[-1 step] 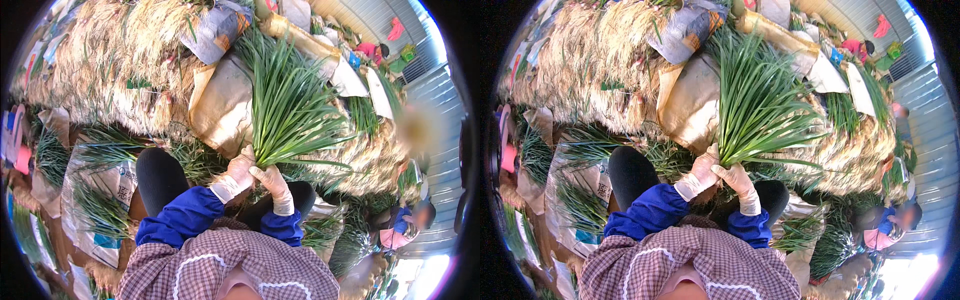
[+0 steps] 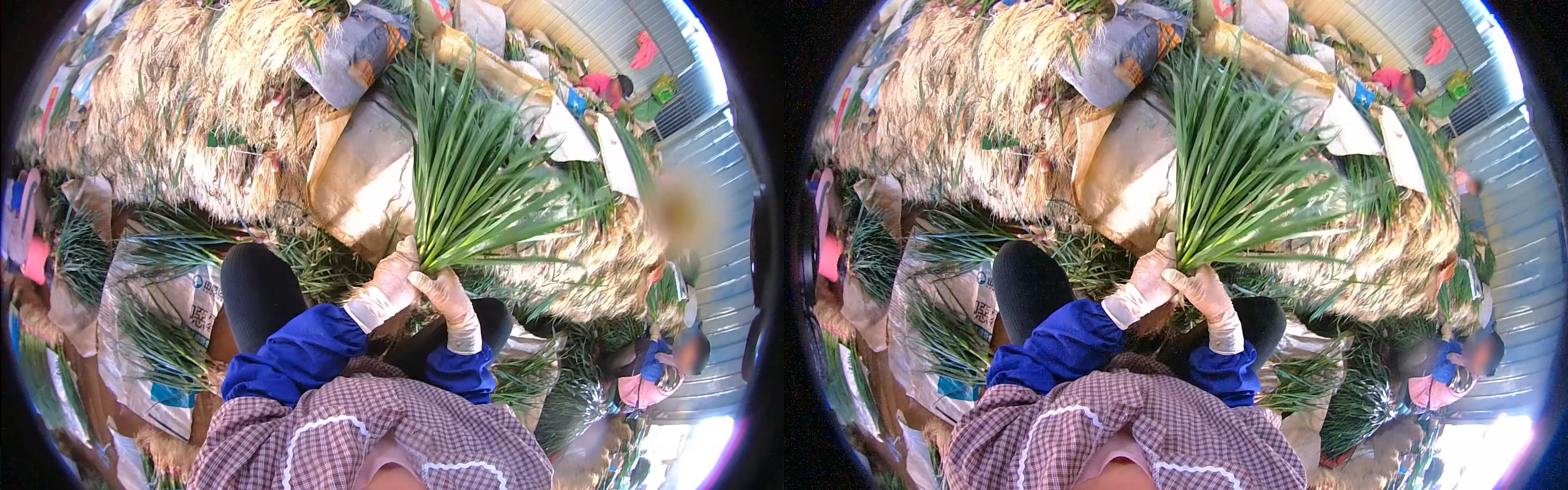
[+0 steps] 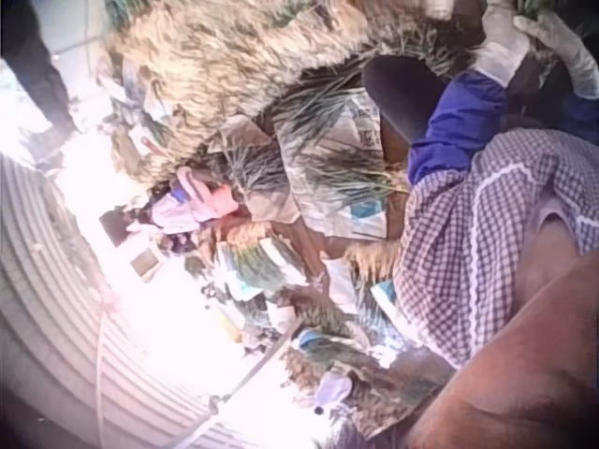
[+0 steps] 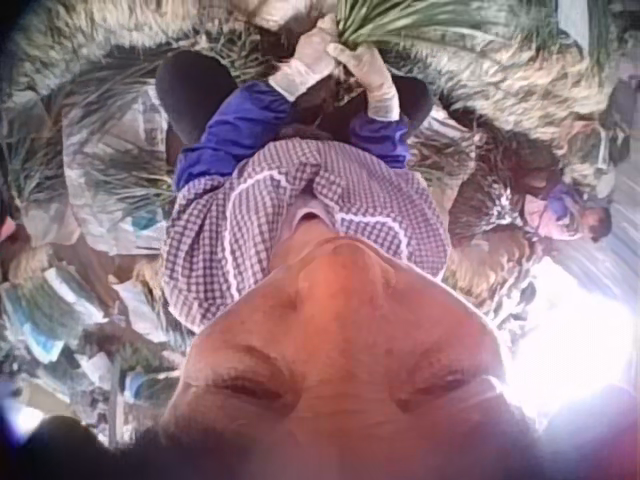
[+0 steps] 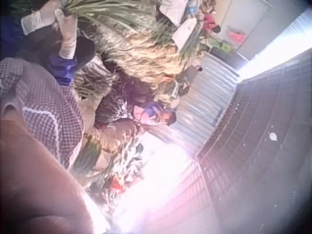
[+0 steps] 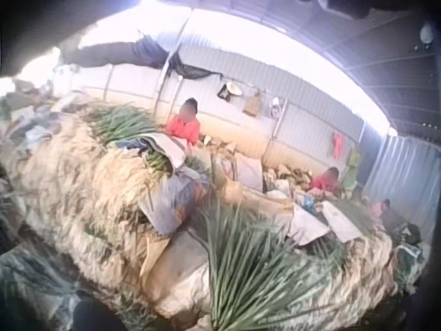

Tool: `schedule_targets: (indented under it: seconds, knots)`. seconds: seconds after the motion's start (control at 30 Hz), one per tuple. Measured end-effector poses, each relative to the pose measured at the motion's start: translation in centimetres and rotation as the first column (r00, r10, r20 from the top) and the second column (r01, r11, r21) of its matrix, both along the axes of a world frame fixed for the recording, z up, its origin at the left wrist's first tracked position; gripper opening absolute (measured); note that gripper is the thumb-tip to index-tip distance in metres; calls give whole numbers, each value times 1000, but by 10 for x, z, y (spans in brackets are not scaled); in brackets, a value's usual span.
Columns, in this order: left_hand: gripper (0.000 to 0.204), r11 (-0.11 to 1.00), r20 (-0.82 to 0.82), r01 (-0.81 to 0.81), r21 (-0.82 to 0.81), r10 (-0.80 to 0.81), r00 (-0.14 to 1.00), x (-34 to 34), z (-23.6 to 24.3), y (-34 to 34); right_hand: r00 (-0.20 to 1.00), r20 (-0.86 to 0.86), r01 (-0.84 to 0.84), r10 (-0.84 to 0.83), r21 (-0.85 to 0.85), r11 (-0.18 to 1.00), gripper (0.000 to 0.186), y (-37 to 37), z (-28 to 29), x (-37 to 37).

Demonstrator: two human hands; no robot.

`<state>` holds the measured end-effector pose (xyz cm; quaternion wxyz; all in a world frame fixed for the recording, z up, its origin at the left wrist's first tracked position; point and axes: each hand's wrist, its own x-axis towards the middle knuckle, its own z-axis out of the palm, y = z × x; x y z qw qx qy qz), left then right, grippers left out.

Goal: The person sits on the floor and repeatedly gathers green onions, aligns the roots, and ties them into bundles using a rubber band. They then place the finished bundles aside and continue the process with new onions.

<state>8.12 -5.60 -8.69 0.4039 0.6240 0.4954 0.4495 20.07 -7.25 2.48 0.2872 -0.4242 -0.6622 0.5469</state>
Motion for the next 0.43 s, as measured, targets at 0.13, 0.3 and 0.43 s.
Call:
schedule_targets:
  seconds: [0.13, 0.3, 0.43]
  knots:
    - [41, 995, 255, -9, 101, -17, 967, -16, 121, 2, 958, -88, 264, -272, -95, 960, 81, 1, 30, 4]
    - [34, 682, 786, 604, -412, -69, 614, -45, 73, 11, 884, -398, 235, -244, -72, 969, 65, 7, -22, 8]
    - [47, 672, 956, 684, -283, 141, 258, -53, 61, -23, 789, -561, 210, -251, -137, 968, 53, 30, -79, -4]
